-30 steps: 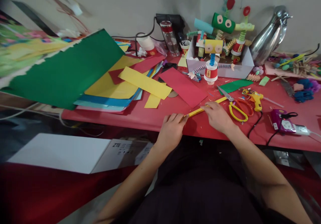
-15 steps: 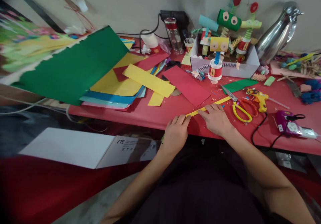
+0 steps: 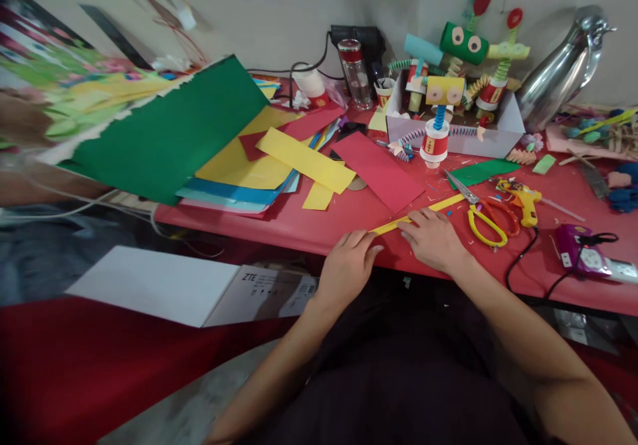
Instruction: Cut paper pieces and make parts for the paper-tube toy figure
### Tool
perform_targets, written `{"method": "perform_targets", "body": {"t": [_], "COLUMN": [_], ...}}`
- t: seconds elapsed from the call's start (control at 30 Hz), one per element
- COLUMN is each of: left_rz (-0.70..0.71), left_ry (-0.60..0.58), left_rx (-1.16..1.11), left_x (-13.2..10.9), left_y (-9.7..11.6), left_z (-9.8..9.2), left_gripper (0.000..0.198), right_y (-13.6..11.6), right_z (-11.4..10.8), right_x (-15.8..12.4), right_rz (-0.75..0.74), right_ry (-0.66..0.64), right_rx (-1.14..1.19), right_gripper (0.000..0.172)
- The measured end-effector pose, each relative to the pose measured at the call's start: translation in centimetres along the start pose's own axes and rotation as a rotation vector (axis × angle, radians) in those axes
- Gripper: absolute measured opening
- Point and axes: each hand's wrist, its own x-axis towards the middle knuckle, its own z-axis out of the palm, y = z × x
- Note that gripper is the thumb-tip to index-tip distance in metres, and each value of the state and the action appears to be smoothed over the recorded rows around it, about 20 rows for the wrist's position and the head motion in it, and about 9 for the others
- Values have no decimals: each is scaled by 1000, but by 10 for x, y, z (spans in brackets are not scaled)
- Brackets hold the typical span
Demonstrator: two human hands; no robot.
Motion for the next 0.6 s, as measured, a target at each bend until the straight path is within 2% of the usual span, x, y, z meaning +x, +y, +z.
{"method": "perform_targets", "body": {"t": [0.13,0.23,0.37,0.5,0.6], "left_rz": [-18,-33,-175,-214,-176], "left_ry": [67,95,172,58,-2], "left_rx": [-50,-26,-35,-61,-80], "left_x": [-15,-23,-12,8,12], "left_y": [-21,-29,-31,-34,-36], "left_z": [-7,-12,-10,-5,-3], "left_gripper": [26,22,20,7,6], "right_y": [11,8,0,-11,-28], "right_z": [-5,-8,-7,-4,-2], "right_x": [-2,0,4,16,31], "right_rz": [53,63,95,162,99], "right_ry": [-11,-31,-43,-6,-16], "right_rx": [-12,-57,-82,-52,-12], "right_gripper": [30,29,29,28,22]}}
